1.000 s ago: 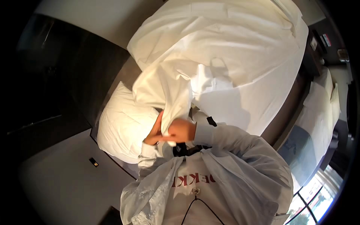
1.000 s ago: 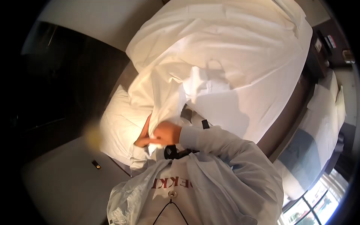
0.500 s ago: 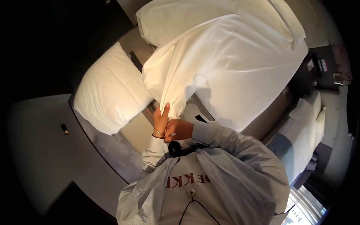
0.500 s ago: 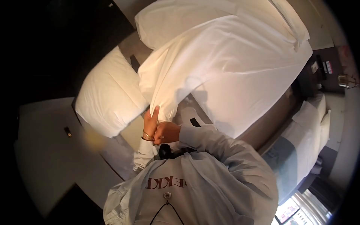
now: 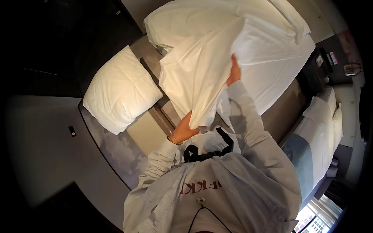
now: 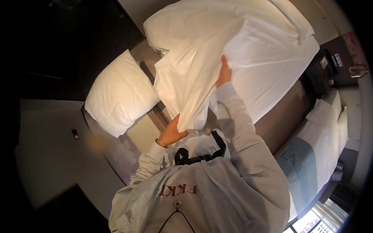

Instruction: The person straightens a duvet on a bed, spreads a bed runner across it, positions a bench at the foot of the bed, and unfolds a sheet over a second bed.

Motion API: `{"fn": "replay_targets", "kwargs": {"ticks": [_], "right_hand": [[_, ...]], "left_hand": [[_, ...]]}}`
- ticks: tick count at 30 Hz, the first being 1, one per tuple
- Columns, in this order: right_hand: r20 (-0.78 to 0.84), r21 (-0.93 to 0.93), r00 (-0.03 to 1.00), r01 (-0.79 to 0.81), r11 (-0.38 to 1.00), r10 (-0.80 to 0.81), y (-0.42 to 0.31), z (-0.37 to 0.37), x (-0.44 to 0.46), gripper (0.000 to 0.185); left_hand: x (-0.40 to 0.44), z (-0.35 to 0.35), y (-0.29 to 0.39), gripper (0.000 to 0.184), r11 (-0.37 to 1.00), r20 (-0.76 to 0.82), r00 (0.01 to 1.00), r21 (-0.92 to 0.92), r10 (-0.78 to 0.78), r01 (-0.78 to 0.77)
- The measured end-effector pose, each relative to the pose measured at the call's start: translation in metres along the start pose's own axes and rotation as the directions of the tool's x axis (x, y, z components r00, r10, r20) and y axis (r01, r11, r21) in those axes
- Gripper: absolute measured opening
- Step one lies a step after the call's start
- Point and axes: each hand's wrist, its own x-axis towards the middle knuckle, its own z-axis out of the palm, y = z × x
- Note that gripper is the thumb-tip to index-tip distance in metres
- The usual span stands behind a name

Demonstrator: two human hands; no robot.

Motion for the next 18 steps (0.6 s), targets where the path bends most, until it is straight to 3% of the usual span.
{"fn": "replay_targets", "kwargs": {"ticks": [2,4,5,7,9,11,12,15,16,17,18], "right_hand": [[0.107,0.059,0.988,0.106,0.993,-0.111,-0.064,-0.007,-0.009,0.038],[0.225,0.098,0.966,0.110,0.989,-0.130,-0.139,-0.036,-0.045,0.038],[0.256,0.095,0.959,0.103,0.990,-0.124,-0.173,-0.045,-0.084,0.038],[0.240,0.152,0.955,0.143,0.978,-0.177,-0.220,-0.087,-0.143,0.038],[0.056,-0.026,0.963,0.266,0.964,-0.264,-0.242,-0.161,-0.176,0.038],[-0.220,-0.199,0.959,0.134,0.971,-0.177,-0.238,-0.258,-0.188,0.041],[-0.319,-0.270,0.921,0.137,0.953,-0.223,-0.223,-0.280,-0.203,0.043],[-0.265,-0.029,0.956,-0.135,0.990,0.123,-0.200,-0.349,-0.247,0.034],[-0.227,0.107,0.938,-0.242,0.964,0.261,-0.190,-0.368,-0.255,0.034],[-0.123,0.198,0.946,-0.271,0.942,0.298,-0.179,-0.371,-0.265,0.036],[-0.016,0.287,0.948,-0.299,0.910,0.317,-0.165,-0.367,-0.274,0.038]], "left_hand": [[-0.003,0.027,-0.010,0.057,0.999,-0.040,0.999,0.038,-0.031,0.032],[-0.002,0.057,-0.039,0.037,0.983,-0.019,0.993,-0.145,-0.115,0.111],[-0.005,0.069,-0.037,0.037,0.984,-0.020,0.995,-0.150,-0.103,0.099],[-0.009,0.100,-0.035,0.027,0.917,0.070,0.968,-0.310,-0.243,0.252],[-0.011,0.136,-0.035,0.026,0.899,0.087,0.975,-0.377,-0.205,0.223],[-0.007,0.174,-0.025,0.023,0.866,0.031,0.969,-0.442,-0.246,0.234],[-0.003,0.192,-0.026,0.023,0.870,0.044,0.973,-0.440,-0.227,0.223],[0.001,0.268,-0.033,0.033,0.813,0.061,0.940,-0.486,-0.335,0.321],[0.000,0.303,-0.038,0.040,0.886,-0.010,0.978,-0.426,-0.208,0.184],[-0.002,0.332,-0.038,0.046,0.936,-0.063,0.996,-0.349,-0.070,0.043],[-0.009,0.365,-0.017,0.049,0.987,-0.143,0.989,-0.160,-0.039,0.016]]}}
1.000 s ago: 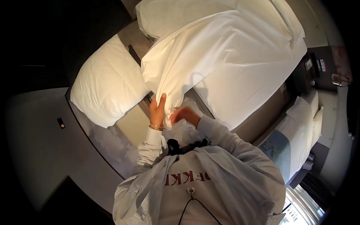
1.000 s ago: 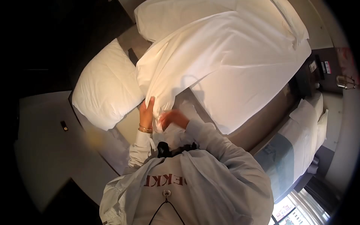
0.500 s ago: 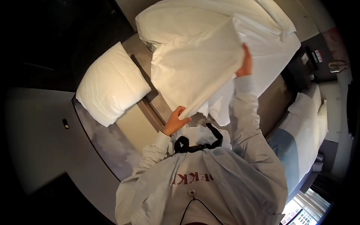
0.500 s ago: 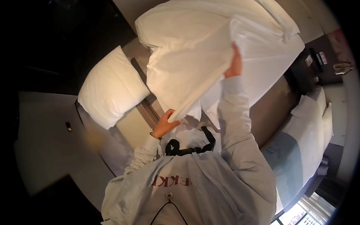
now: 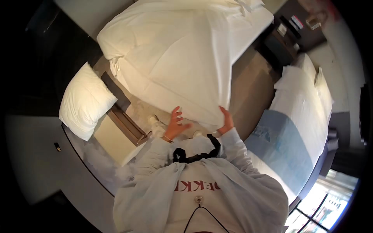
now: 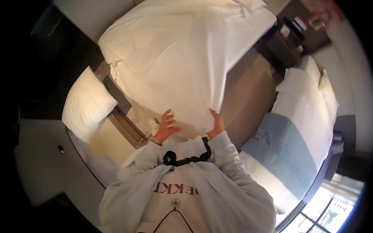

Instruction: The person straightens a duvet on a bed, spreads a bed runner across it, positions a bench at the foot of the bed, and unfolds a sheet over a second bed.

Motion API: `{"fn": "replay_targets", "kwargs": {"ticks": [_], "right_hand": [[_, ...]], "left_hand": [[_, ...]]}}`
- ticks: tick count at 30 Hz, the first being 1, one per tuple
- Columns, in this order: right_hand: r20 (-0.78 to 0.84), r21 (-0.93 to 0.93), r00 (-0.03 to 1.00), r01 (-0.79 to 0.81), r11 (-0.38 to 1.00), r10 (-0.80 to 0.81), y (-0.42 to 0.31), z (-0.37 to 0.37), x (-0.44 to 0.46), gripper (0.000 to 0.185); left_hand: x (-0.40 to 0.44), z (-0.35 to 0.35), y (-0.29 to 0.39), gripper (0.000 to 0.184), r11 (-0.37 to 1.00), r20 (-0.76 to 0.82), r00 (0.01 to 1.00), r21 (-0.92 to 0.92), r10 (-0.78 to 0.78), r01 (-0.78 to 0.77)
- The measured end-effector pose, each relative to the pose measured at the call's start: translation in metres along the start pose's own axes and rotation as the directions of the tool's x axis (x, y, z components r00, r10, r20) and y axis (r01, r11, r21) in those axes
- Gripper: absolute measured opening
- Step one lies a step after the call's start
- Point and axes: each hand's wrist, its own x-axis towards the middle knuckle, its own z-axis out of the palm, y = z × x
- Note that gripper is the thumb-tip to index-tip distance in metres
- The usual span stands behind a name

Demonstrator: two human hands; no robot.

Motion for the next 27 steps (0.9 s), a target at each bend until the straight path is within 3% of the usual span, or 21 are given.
{"fn": "replay_targets", "kwargs": {"ticks": [2,3,4,5,6,7,8,9,10,11,13,14,15,16,18,19,20,21,23,25,27], "right_hand": [[0.008,0.065,0.992,-0.127,0.990,0.126,0.024,0.015,-0.011,0.037],[-0.020,0.084,0.993,-0.118,0.989,0.120,0.039,0.022,-0.014,0.036],[-0.036,0.095,0.993,-0.112,0.989,0.116,0.044,0.028,-0.014,0.035],[0.127,0.092,0.978,-0.175,0.980,0.163,0.036,0.037,-0.019,0.033],[0.214,0.060,0.949,-0.249,0.967,0.231,0.030,0.035,-0.017,0.033],[0.301,0.025,0.908,-0.312,0.950,0.291,0.025,0.033,-0.014,0.033],[0.321,0.035,0.906,-0.303,0.952,0.276,0.023,0.037,-0.017,0.033],[0.232,0.056,0.933,-0.294,0.954,0.274,0.020,0.043,-0.026,0.034],[0.136,0.073,0.953,-0.284,0.956,0.272,0.018,0.043,-0.034,0.034],[0.140,0.081,0.955,-0.274,0.958,0.262,0.027,0.014,-0.027,0.034],[0.419,0.086,0.866,-0.338,0.937,0.274,0.057,-0.057,-0.001,0.036],[0.424,0.093,0.867,-0.327,0.940,0.260,0.048,-0.056,-0.014,0.036],[0.315,0.086,0.886,-0.384,0.920,0.340,0.031,-0.046,-0.036,0.034],[0.198,0.087,0.887,-0.439,0.894,0.417,0.014,-0.044,-0.046,0.033],[0.216,0.191,0.926,-0.352,0.916,0.311,-0.011,-0.064,-0.038,0.034],[0.224,0.287,0.951,-0.274,0.918,0.213,-0.024,-0.070,-0.038,0.035],[0.126,0.428,0.971,-0.238,0.872,0.204,-0.042,-0.075,-0.034,0.037],[0.018,0.394,0.989,-0.141,0.908,0.146,-0.063,-0.070,-0.034,0.034],[0.001,0.424,0.997,-0.075,0.903,0.082,-0.096,-0.084,-0.016,0.029],[0.045,0.423,0.999,-0.018,0.906,-0.001,-0.136,-0.090,0.000,0.027],[0.088,0.418,0.993,0.031,0.908,-0.074,-0.183,-0.092,0.017,0.025]], "left_hand": [[-0.022,0.058,0.020,0.052,0.981,-0.037,0.998,0.189,0.047,-0.039],[-0.028,0.082,0.023,0.051,0.677,0.032,0.913,0.660,0.407,-0.325],[-0.028,0.094,0.026,0.051,0.404,0.151,0.830,0.817,0.538,-0.410],[-0.028,0.106,0.028,0.051,0.090,0.264,0.715,0.905,0.648,-0.416],[-0.028,0.098,0.026,0.040,0.681,-0.063,0.830,0.608,0.554,-0.408],[-0.025,0.086,0.023,0.030,0.962,-0.242,0.931,0.030,0.272,-0.273],[-0.021,0.065,0.008,0.024,0.951,-0.199,0.935,0.162,0.293,-0.263],[-0.020,0.045,-0.004,0.018,0.925,-0.152,0.942,0.288,0.298,-0.246],[-0.023,0.035,0.005,0.014,0.756,-0.063,0.940,0.614,0.336,-0.229],[-0.025,0.030,0.015,0.011,0.481,0.030,0.938,0.853,0.345,-0.204],[-0.014,0.008,-0.038,0.013,0.316,-0.191,0.975,0.938,0.118,0.145],[-0.008,-0.016,-0.092,0.016,0.150,-0.250,0.964,0.954,-0.093,0.261],[-0.004,-0.033,-0.129,0.019,-0.042,-0.332,0.899,0.942,-0.285,0.334],[-0.001,-0.033,-0.130,0.019,-0.043,-0.320,0.905,0.946,-0.281,0.322],[0.002,-0.022,-0.127,0.018,0.265,-0.455,0.844,0.808,-0.284,0.525],[0.007,-0.016,-0.124,0.018,0.259,-0.442,0.845,0.815,-0.302,0.519],[0.015,-0.008,-0.119,0.013,0.506,-0.328,0.909,0.756,-0.258,0.416],[0.028,0.005,-0.114,0.012,0.720,-0.230,0.956,0.632,-0.180,0.287],[0.073,0.039,-0.103,0.013,0.865,-0.207,0.978,0.483,-0.034,0.133],[0.129,0.080,-0.086,0.016,0.965,-0.124,0.977,0.219,0.173,-0.143],[0.180,0.137,-0.036,0.020,0.979,-0.078,0.976,-0.016,0.203,-0.205]]}}
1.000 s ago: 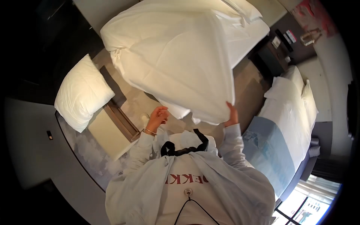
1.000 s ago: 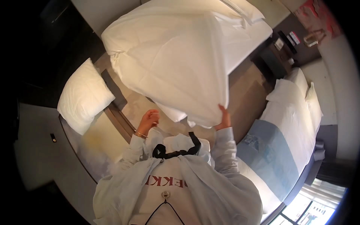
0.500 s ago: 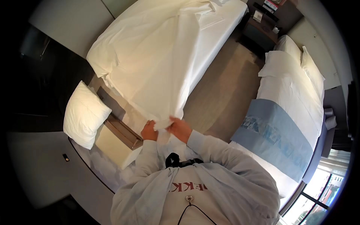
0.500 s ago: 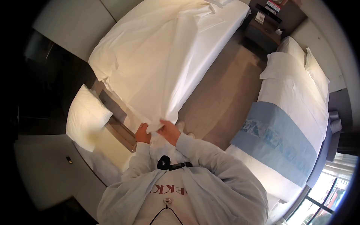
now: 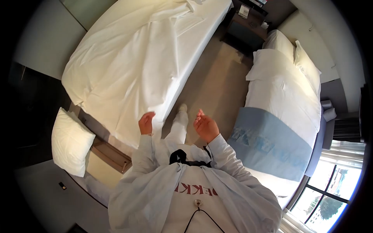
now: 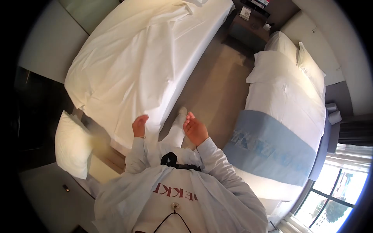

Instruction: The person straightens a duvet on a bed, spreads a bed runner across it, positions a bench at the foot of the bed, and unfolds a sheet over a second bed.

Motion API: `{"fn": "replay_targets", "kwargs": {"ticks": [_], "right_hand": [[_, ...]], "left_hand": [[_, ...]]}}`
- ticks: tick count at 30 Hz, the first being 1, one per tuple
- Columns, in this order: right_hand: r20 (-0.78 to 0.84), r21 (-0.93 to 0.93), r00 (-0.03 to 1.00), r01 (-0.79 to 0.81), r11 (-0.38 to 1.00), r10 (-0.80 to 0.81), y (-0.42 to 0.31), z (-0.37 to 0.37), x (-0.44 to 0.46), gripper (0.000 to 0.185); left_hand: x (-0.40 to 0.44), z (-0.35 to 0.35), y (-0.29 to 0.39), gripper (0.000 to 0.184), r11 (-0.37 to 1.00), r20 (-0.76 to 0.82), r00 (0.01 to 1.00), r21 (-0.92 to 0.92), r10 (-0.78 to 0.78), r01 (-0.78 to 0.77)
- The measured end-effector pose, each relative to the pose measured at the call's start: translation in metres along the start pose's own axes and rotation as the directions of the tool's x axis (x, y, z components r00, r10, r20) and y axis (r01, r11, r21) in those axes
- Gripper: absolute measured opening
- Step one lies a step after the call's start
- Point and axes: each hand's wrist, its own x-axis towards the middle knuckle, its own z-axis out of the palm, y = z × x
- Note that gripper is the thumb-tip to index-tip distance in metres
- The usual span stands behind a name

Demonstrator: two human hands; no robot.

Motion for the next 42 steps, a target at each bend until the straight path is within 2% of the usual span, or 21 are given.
{"fn": "replay_targets", "kwargs": {"ticks": [3,5,8,12,16,18,20,24,27,29,30,32,33,34,35,36,37,38,40,41,42], "right_hand": [[0.044,0.037,0.996,0.076,0.996,-0.078,-0.063,0.036,0.033,0.024],[-0.031,0.049,0.988,0.153,0.987,-0.151,-0.111,0.063,0.058,0.022],[0.022,0.067,0.974,0.224,0.972,-0.226,-0.174,0.103,0.088,0.021],[0.072,0.094,0.934,0.342,0.935,-0.349,-0.243,0.130,0.120,0.020],[-0.038,0.034,0.909,0.416,0.909,-0.414,-0.313,0.117,0.156,0.020],[-0.078,0.032,0.913,0.404,0.914,-0.401,-0.352,0.108,0.177,0.020],[-0.032,0.069,0.936,0.352,0.934,-0.350,-0.404,0.103,0.201,0.024],[-0.032,0.005,0.964,0.264,0.964,-0.264,-0.507,0.117,0.270,0.020],[0.070,-0.070,0.987,0.152,0.986,-0.148,-0.560,0.143,0.337,0.017],[-0.076,-0.384,0.980,0.142,0.912,-0.185,-0.591,0.177,0.383,0.016],[-0.088,-0.395,0.984,0.109,0.912,-0.156,-0.599,0.195,0.407,0.016],[-0.100,-0.581,0.980,0.084,0.809,-0.173,-0.603,0.225,0.450,0.021],[-0.110,-0.606,0.983,0.050,0.794,-0.146,-0.602,0.237,0.467,0.021],[-0.095,-0.765,0.992,-0.023,0.643,-0.079,-0.598,0.251,0.488,0.023],[-0.080,-0.882,0.997,-0.065,0.467,-0.013,-0.594,0.265,0.515,0.025],[-0.068,-0.884,0.998,-0.062,0.463,0.004,-0.592,0.270,0.545,0.025],[-0.069,-0.957,0.998,-0.065,0.284,-0.002,-0.591,0.252,0.565,0.028],[-0.086,-0.992,0.996,-0.085,0.095,-0.014,-0.588,0.232,0.590,0.031],[-0.028,-0.986,1.000,-0.028,-0.167,0.000,-0.588,0.174,0.640,0.038],[-0.039,-0.963,0.999,-0.042,-0.265,-0.016,-0.580,0.171,0.655,0.044],[-0.071,-0.926,0.997,-0.075,-0.371,-0.025,-0.570,0.165,0.659,0.049]], "left_hand": [[0.077,0.076,0.055,0.029,0.948,0.094,0.981,-0.258,-0.167,0.186],[0.132,0.119,0.066,0.035,0.880,0.152,0.958,-0.382,-0.243,0.284],[0.195,0.171,0.095,0.036,0.823,0.225,0.936,-0.452,-0.269,0.345],[0.258,0.217,0.088,0.036,0.799,0.302,0.893,-0.412,-0.333,0.438],[0.308,0.253,0.057,0.037,0.719,0.327,0.815,-0.387,-0.478,0.577],[0.330,0.274,0.043,0.037,0.664,0.331,0.764,-0.378,-0.554,0.645],[0.354,0.294,0.023,0.039,0.568,0.302,0.718,-0.454,-0.627,0.687],[0.399,0.341,0.008,0.035,0.519,0.138,0.704,-0.580,-0.697,0.627],[0.429,0.374,0.014,0.033,0.522,0.010,0.693,-0.649,-0.721,0.554],[0.451,0.399,0.023,0.033,0.495,0.029,0.699,-0.685,-0.714,0.534],[0.459,0.405,0.017,0.033,0.488,0.006,0.689,-0.701,-0.725,0.520],[0.470,0.418,-0.007,0.037,0.424,0.086,0.693,-0.735,-0.715,0.529],[0.476,0.423,-0.011,0.037,0.427,0.037,0.660,-0.735,-0.750,0.527],[0.483,0.430,-0.018,0.037,0.424,0.015,0.662,-0.757,-0.749,0.497],[0.492,0.435,-0.026,0.037,0.412,-0.026,0.607,-0.757,-0.794,0.507],[0.505,0.435,-0.036,0.037,0.402,-0.063,0.548,-0.751,-0.834,0.525],[0.509,0.441,-0.047,0.035,0.369,-0.082,0.515,-0.792,-0.853,0.486],[0.517,0.437,-0.058,0.035,0.368,-0.086,0.504,-0.789,-0.859,0.492],[0.542,0.445,-0.097,0.032,0.329,-0.176,0.421,-0.887,-0.890,0.323],[0.543,0.440,-0.169,0.033,0.222,-0.118,0.421,-0.953,-0.899,0.207],[0.546,0.437,-0.182,0.034,0.303,-0.164,0.438,-0.914,-0.884,0.270]]}}
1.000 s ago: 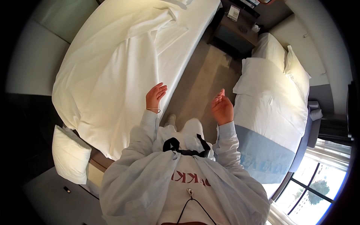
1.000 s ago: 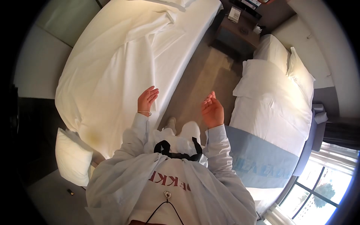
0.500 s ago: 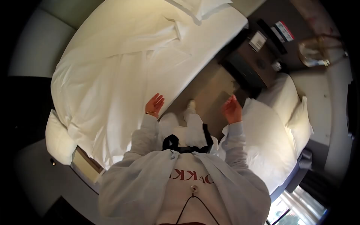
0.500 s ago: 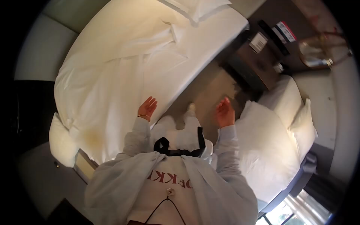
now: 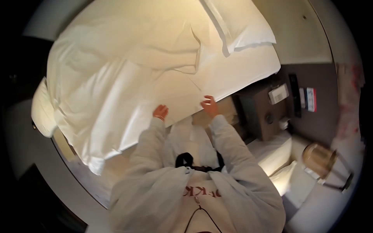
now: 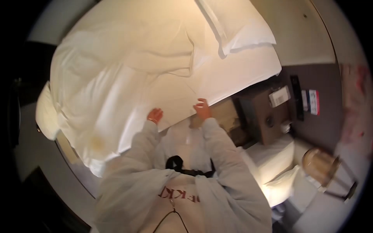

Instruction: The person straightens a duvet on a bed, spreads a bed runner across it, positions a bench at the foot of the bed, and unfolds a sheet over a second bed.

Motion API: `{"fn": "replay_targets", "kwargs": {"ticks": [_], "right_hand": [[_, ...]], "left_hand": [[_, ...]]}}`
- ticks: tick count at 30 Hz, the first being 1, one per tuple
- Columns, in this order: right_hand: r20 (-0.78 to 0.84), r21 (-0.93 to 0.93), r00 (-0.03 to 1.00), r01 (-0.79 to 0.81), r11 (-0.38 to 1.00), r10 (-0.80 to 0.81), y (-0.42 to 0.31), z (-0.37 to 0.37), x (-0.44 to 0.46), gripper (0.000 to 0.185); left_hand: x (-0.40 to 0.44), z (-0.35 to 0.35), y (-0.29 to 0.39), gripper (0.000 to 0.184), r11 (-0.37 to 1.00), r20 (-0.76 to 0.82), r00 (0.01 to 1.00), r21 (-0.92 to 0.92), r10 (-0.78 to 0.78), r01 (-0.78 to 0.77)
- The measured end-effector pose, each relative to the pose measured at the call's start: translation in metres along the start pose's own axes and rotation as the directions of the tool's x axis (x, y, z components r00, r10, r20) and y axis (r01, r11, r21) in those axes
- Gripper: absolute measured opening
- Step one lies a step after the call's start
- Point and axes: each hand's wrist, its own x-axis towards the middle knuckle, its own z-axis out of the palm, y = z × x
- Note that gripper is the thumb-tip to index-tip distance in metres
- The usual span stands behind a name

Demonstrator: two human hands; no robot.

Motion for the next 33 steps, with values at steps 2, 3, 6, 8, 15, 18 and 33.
{"fn": "replay_targets", "kwargs": {"ticks": [2,3,6,8,15,18,33], "right_hand": [[0.003,-0.205,0.999,0.047,0.978,-0.047,-0.003,0.014,0.013,0.056],[-0.017,-0.348,0.992,0.110,0.931,-0.124,-0.010,0.020,0.029,0.063],[0.036,-0.523,0.976,0.202,0.828,-0.216,-0.029,0.014,0.064,0.069],[-0.020,-0.547,0.979,0.160,0.822,-0.203,-0.037,0.013,0.088,0.065],[0.091,-0.635,0.960,0.261,0.727,-0.265,-0.073,-0.003,0.123,0.040],[0.260,-0.567,0.899,0.437,0.698,-0.351,-0.094,-0.029,0.154,0.024],[0.239,-0.280,0.698,0.716,0.640,-0.675,-0.248,-0.240,0.158,0.009]], "left_hand": [[0.006,0.013,0.017,0.035,0.989,-0.189,0.982,-0.141,0.026,-0.053],[0.004,0.028,0.029,0.036,0.948,-0.404,0.911,-0.252,0.081,-0.196],[0.008,0.061,0.051,0.031,0.800,-0.512,0.842,-0.428,0.171,-0.422],[0.024,0.040,0.056,0.029,0.795,-0.504,0.852,-0.456,0.141,-0.401],[0.007,0.044,0.055,0.027,0.816,-0.540,0.797,-0.309,0.272,-0.488],[-0.019,0.059,0.068,0.025,0.779,-0.543,0.766,-0.291,0.344,-0.556],[-0.085,0.173,-0.038,0.036,0.934,-0.431,0.882,-0.199,0.190,-0.298]]}}
